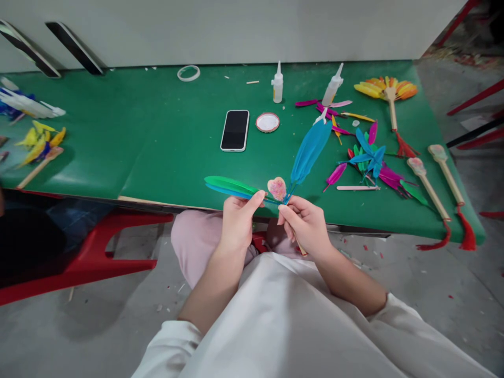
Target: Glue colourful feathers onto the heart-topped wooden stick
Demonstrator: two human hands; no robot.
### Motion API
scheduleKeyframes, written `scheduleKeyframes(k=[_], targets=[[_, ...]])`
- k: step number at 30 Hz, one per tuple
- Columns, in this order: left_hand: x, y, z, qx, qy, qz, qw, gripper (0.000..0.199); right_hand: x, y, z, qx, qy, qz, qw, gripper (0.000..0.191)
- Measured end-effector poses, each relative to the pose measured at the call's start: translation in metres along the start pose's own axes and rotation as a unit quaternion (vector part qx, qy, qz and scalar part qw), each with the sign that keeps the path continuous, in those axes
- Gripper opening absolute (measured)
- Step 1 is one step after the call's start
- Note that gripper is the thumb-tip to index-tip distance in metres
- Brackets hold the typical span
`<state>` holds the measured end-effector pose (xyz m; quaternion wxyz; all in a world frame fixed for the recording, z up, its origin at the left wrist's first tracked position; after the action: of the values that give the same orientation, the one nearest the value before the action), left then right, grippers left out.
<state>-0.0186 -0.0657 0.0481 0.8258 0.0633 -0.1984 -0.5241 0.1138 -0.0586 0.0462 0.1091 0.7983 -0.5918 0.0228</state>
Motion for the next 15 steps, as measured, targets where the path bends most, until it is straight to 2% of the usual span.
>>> scheduleKeyframes(k=[15], targets=[[-0.0002, 0.0013, -0.0008, 0.012, -0.006, -0.008, 1.000, 0.018, 0.0001, -0.0003, 0.0005, -0.007, -0.002, 0.000, 1.000, 0.021]])
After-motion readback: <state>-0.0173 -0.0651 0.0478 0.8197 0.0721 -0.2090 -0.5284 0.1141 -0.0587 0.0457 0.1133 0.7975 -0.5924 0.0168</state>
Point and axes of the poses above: each hand's wrist, its own x-axis away from the middle knuckle, its own y-axis out of the palm, z = x × y, the point moved 4 cm from there along -x, towards the middle knuckle, and after that the axes turned 2 degrees about -y, right-handed, at the moved point
